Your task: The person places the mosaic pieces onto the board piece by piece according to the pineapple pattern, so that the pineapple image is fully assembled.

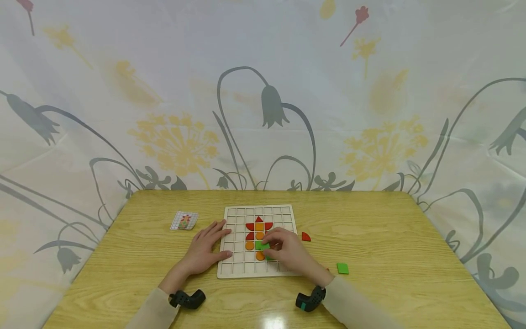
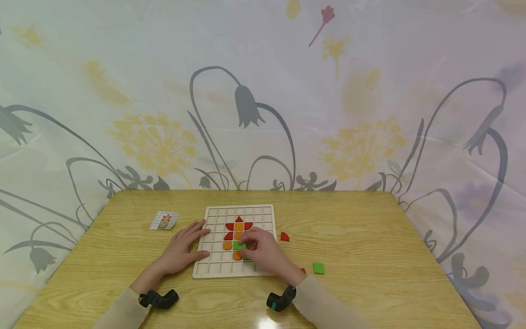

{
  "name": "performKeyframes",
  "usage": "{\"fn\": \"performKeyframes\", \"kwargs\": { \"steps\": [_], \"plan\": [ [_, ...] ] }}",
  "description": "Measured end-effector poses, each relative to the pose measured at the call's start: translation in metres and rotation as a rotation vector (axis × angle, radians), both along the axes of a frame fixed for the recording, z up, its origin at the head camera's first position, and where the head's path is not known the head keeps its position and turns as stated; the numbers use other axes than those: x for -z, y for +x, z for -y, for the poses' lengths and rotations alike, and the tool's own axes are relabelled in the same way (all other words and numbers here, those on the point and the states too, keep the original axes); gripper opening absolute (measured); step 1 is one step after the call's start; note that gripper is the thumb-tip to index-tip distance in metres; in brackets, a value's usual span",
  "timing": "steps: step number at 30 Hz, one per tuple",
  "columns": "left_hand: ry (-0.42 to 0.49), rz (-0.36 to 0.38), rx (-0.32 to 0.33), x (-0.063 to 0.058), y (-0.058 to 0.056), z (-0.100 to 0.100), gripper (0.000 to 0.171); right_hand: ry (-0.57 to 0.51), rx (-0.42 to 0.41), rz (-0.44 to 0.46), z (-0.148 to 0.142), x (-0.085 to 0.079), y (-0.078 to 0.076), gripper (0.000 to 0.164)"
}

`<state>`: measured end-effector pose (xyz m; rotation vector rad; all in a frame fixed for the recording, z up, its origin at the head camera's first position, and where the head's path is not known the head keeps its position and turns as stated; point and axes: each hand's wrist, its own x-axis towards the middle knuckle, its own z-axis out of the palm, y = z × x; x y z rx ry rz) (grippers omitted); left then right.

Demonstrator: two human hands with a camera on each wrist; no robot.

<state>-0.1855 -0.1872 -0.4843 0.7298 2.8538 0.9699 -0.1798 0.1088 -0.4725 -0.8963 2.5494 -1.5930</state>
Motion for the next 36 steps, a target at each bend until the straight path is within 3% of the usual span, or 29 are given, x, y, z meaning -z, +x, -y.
{"fn": "performKeyframes", "kwargs": {
  "steps": [11,15,28,36],
  "plan": [
    [0.001,-0.011,-0.005,0.003,0.000,0.000,0.064,0.014,-0.065,-0.026,0.019,0.003,0.001,0.017],
    [0.002,-0.004,-0.006,0.002,0.000,0.000,0.065,0.072,-0.079,-0.010,0.023,0.008,0.000,0.015],
    [0.000,-0.005,-0.001,0.001,0.001,-0.001,0.064,0.179,-0.094,-0.071,0.026,0.009,0.002,0.010],
    [0.001,-0.015,-0.003,0.000,0.001,-0.002,0.064,0.191,-0.099,-0.045,0.025,0.006,0.002,0.017]
  ]
}}
